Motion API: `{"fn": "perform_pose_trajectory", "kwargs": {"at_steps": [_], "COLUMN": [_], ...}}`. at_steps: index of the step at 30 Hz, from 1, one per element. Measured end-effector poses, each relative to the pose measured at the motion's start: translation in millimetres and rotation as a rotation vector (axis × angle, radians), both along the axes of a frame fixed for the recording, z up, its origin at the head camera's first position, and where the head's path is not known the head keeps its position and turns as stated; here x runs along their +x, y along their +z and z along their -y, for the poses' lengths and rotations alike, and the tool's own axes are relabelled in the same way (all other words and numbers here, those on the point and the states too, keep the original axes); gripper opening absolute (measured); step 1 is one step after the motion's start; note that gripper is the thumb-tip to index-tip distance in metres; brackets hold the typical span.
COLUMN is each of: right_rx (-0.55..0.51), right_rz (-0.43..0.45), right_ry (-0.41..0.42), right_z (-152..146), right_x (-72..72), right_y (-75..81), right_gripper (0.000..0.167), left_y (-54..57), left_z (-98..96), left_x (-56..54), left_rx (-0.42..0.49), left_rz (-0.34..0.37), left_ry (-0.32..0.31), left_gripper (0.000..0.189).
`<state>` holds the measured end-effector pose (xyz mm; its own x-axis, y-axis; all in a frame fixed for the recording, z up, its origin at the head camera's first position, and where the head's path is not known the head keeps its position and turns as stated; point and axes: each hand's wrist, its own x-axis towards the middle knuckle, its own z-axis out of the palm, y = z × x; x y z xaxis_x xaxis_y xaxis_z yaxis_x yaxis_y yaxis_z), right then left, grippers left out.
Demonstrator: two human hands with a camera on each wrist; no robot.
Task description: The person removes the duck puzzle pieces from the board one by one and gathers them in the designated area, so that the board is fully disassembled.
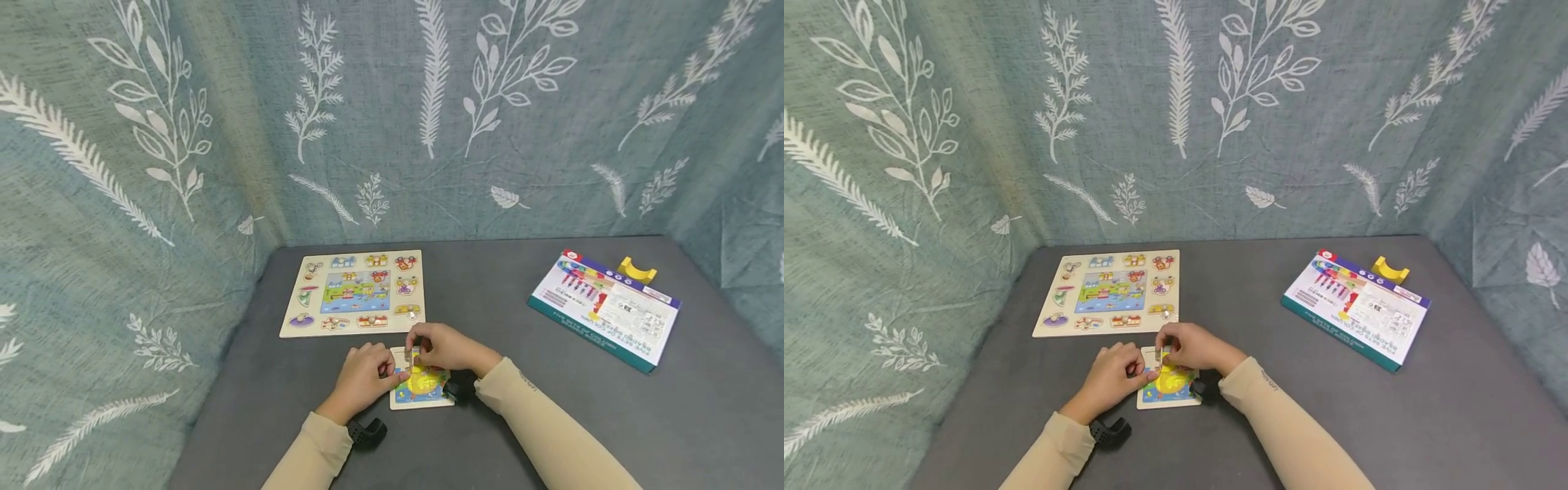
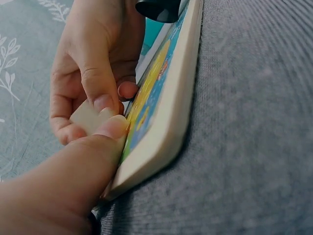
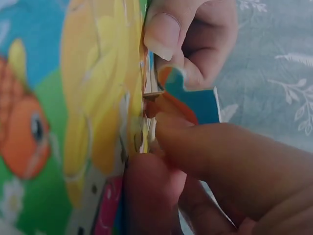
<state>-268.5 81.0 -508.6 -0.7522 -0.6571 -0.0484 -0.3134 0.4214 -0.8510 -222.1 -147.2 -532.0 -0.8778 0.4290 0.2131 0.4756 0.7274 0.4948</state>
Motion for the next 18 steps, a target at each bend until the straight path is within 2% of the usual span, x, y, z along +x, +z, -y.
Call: {"fn": "perform_pose_trajectory", "kwargs": {"at_steps": [8,9,12,15,18], "right_rx": [-0.067,-0.082,-0.134,-0.144,-0.064], "right_rz": [0.051,0.056,0.052,0.012,-0.043], "right_ry": [0.016,0.013,-0.005,-0.092,-0.211], "right_z": [-6.3,-8.8,-24.4,-52.4,-82.0], "right_x": [-4.0,-5.0,-8.0,-8.9,-6.6], "right_y": [2.8,4.7,19.3,40.0,50.2], "right_gripper": [0.005,0.002,0.009,0.012,0.01], "left_y": [0.5,0.5,0.6,1.1,1.9], "left_z": [-2.2,-2.4,-2.4,-1.1,1.2], "left_x": [0.9,1.1,1.3,1.4,1.2], "left_rx": [0.01,0.015,0.022,0.017,0.02], "left_rz": [-0.001,0.002,0.006,0.005,0.015], "left_ry": [0.009,0.009,0.009,0.008,0.001], "left_gripper": [0.041,0.041,0.041,0.042,0.039]}}
